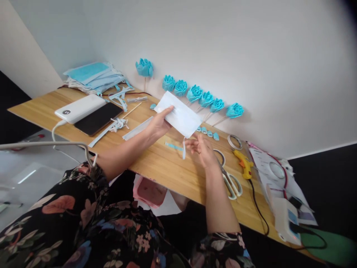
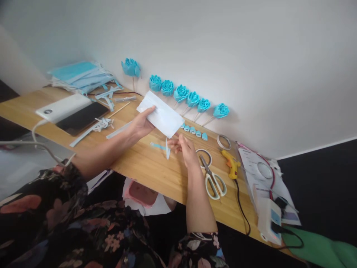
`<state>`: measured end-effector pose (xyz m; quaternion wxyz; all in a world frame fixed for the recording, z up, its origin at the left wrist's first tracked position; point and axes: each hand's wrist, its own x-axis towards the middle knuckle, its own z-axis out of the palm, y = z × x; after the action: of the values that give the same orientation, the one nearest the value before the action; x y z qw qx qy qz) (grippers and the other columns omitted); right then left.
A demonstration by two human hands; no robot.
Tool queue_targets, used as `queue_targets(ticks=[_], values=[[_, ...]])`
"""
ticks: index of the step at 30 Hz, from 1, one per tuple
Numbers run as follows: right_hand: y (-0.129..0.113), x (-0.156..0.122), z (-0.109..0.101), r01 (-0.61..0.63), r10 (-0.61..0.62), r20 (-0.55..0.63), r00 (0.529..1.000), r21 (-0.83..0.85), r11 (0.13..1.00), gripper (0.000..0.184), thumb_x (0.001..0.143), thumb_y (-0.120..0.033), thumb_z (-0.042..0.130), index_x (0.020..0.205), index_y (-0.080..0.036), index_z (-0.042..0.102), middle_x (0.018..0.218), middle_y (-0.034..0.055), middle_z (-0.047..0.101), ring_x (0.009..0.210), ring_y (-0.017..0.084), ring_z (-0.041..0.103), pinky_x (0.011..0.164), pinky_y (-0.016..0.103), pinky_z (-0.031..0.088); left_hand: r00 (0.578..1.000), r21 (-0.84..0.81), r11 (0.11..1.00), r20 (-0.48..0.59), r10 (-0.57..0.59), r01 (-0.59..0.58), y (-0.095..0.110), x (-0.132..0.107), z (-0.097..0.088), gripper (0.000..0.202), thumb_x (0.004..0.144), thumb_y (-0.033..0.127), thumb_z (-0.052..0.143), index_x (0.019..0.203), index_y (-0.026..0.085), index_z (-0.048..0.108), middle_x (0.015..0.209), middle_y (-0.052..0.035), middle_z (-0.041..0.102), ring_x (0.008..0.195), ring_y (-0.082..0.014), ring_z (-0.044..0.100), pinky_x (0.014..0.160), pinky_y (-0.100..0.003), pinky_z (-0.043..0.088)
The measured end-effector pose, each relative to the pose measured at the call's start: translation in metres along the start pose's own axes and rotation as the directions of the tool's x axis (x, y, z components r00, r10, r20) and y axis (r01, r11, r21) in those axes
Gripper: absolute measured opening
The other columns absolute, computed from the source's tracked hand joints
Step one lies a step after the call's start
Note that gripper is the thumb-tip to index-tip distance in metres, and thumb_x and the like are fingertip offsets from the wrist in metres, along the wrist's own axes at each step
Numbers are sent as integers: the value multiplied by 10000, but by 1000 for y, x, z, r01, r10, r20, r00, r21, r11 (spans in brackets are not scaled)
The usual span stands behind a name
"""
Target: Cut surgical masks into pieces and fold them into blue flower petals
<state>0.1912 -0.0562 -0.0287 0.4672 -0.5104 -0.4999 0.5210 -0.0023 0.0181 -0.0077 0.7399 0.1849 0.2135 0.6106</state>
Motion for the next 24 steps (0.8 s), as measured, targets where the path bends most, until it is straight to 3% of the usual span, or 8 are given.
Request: queue_targets(ticks=[4, 7, 10, 13, 19, 24], values=[[5, 8, 1, 101, -84, -143, 986, 114, 988, 701, 748, -843, 534, 1093, -261, 719, 1190, 41, 753, 1045, 218, 703, 717, 292, 558, 989, 126, 982, 27, -148, 144, -8, -6, 0, 247, 793, 223, 755, 1008, 133, 675, 1046, -113, 758, 1130, -289, 663, 1055, -464, 506], [3, 9, 1, 104, -82, -123, 989, 184, 977, 752, 791, -857, 436, 1101, -238, 731, 1205, 63, 749, 1157, 256, 676, 852, 352, 564, 981, 287, 945, 65, -185, 159, -15, -10, -3, 327, 741, 243, 804, 1017, 110, 689, 1022, -139, 755, 1027, -292, 682, 1015, -478, 506], [0, 7, 3, 73, -56, -115, 992, 146, 987, 653, 743, -778, 610, 1068, -226, 737, 1117, 65, 772, 1098, 268, 693, 872, 375, 560, 975, 446, 877, 46, -219, 176, -19, -13, -6, 346, 704, 239, 830, 994, 104, 698, 997, -138, 752, 950, -273, 687, 972, -461, 503], [1, 5, 7, 70, -58, -140, 988, 80, 994, 519, 632, -571, 826, 1015, -234, 728, 995, 30, 780, 971, 240, 699, 845, 354, 546, 961, 564, 800, 43, -274, 203, -22, -15, -8, 351, 703, 253, 832, 995, 108, 703, 973, -128, 752, 896, -259, 685, 912, -437, 503], [5, 8, 10, 141, -126, -211, 969, 59, 988, 351, 639, -475, 834, 819, -221, 671, 735, -24, 697, 735, 160, 613, 724, 293, 494, 969, 559, 820, 109, -222, 125, -24, -12, -11, 342, 736, 372, 804, 948, 120, 711, 946, -108, 755, 835, -219, 666, 807, -357, 497], [6, 8, 9, 158, -125, -240, 963, 123, 980, 310, 639, -418, 831, 819, -217, 679, 729, -33, 676, 711, 142, 581, 708, 271, 475, 975, 553, 829, 124, -183, 85, -23, -9, -12, 315, 735, 391, 786, 898, 127, 729, 914, -103, 758, 815, -219, 662, 800, -356, 488]])
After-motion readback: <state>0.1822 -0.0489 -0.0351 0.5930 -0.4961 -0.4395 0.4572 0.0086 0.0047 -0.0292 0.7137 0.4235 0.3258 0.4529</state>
